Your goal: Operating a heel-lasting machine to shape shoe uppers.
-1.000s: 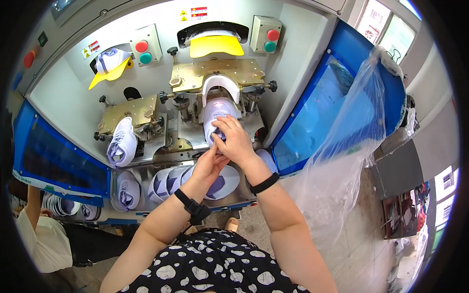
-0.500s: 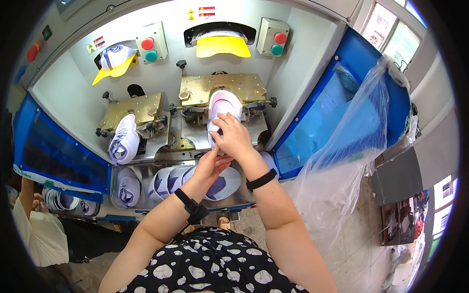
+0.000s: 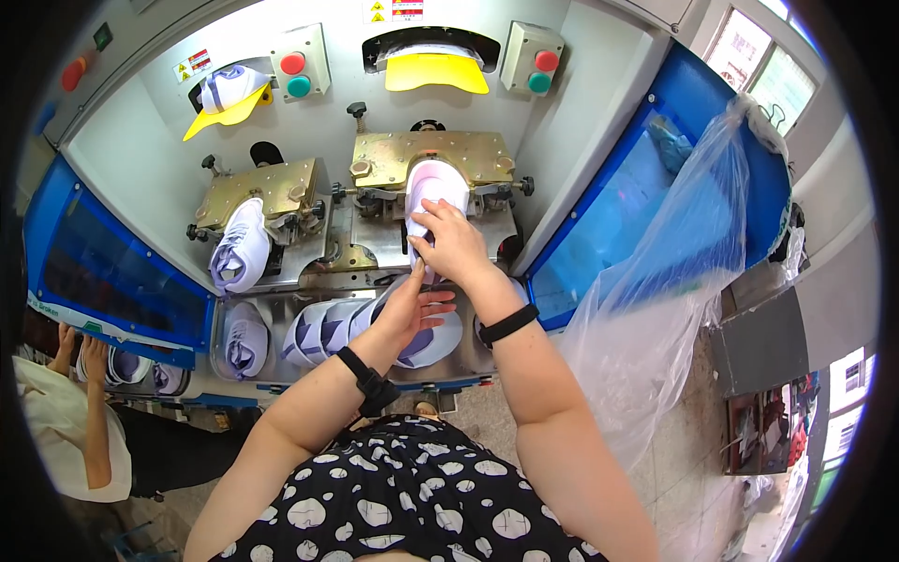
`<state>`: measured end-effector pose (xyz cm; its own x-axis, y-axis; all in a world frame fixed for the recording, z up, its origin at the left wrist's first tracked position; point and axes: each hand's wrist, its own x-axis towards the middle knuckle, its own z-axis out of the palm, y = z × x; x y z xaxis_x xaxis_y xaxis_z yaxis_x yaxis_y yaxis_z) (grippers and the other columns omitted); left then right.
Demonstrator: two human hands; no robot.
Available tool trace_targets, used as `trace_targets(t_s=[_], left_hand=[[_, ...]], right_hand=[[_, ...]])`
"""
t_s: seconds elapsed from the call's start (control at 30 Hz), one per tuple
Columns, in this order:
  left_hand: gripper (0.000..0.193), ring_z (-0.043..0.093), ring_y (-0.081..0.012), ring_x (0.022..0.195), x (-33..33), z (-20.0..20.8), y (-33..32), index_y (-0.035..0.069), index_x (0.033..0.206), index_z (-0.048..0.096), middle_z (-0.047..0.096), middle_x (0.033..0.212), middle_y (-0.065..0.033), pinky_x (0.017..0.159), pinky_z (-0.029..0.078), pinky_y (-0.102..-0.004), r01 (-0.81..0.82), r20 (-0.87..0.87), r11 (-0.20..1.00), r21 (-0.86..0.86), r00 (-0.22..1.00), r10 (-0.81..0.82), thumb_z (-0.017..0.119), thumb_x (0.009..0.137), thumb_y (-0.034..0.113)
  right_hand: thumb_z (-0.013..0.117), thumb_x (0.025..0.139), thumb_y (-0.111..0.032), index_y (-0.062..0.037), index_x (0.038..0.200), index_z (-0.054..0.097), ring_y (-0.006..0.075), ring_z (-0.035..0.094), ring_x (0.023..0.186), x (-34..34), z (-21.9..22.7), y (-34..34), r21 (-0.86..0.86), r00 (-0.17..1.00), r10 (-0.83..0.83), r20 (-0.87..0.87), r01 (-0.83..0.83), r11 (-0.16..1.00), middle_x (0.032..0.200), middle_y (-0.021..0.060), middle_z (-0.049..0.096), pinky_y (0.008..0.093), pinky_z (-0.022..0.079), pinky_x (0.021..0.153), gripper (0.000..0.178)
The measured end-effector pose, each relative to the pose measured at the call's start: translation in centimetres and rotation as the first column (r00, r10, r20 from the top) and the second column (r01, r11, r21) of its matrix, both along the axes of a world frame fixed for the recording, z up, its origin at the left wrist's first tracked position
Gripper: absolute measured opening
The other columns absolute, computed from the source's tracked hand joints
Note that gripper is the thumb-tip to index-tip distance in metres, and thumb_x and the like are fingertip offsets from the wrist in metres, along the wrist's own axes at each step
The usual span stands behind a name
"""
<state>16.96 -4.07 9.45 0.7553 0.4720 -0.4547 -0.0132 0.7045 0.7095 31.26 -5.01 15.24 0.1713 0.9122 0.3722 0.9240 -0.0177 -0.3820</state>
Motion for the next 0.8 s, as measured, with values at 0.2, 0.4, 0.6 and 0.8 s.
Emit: trace_targets(t_s=[0.2, 0.4, 0.6, 0.8], left_hand=[[0.073, 0.062, -0.0271, 0.100, -0.9, 0.7, 0.4, 0.016, 0.138, 0.030, 0.063, 0.114, -0.0145, 0.083, 0.042, -0.0422, 0.095, -0.068, 0.994, 0.062, 0.994, -0.091, 0.042, 0.088, 0.068], [0.039, 0.066, -0.0199, 0.085, -7.1, 0.0, 1.4, 0.007, 0.112, 0.053, 0.067, 0.099, -0.0125, 0.072, 0.050, -0.0301, 0.008, -0.062, 0.939, 0.344, 0.998, 0.015, 0.055, 0.093, 0.041], [0.030, 0.060, -0.0117, 0.057, -17.9, -0.9, 3.7, 0.005, 0.089, 0.063, 0.060, 0.065, -0.0025, 0.052, 0.047, -0.0217, -0.184, -0.111, 0.911, 0.368, 0.964, 0.240, 0.053, 0.095, 0.032], [0.038, 0.062, -0.0126, 0.058, -18.9, -1.6, 2.2, 0.003, 0.091, 0.063, 0.063, 0.067, -0.0045, 0.057, 0.051, -0.0243, 0.173, -0.112, 0.964, 0.200, 0.982, -0.153, 0.050, 0.096, 0.038]], right_hand=[[0.065, 0.081, -0.032, -0.0173, 0.115, 0.064, 0.0270, 0.044, 0.128, 0.2, -0.4, 0.0, 0.004, 1.000, 0.006, 0.017, -0.006, 1.000, 0.135, 0.0048, 0.052, 0.0390, 0.040, 0.103, 0.038], [0.061, 0.083, -0.028, -0.0159, 0.111, 0.065, 0.0260, 0.046, 0.126, -2.4, 0.1, -0.9, 0.096, 0.930, -0.132, 0.342, 0.105, 0.990, 0.131, 0.0052, 0.055, 0.0472, 0.037, 0.103, 0.031], [0.067, 0.079, -0.032, -0.0111, 0.073, 0.054, 0.0240, 0.056, 0.065, -11.9, -7.6, -7.5, 0.208, 0.996, -0.018, 0.092, -0.001, 0.978, 0.078, 0.0069, 0.055, 0.0345, 0.044, 0.053, 0.025], [0.062, 0.089, -0.029, -0.0050, 0.083, 0.057, 0.0098, 0.054, 0.050, -11.9, -11.5, -8.4, -0.387, 0.455, -0.362, -0.814, 0.041, 0.921, 0.058, 0.0002, 0.052, 0.0261, 0.041, 0.045, 0.025]])
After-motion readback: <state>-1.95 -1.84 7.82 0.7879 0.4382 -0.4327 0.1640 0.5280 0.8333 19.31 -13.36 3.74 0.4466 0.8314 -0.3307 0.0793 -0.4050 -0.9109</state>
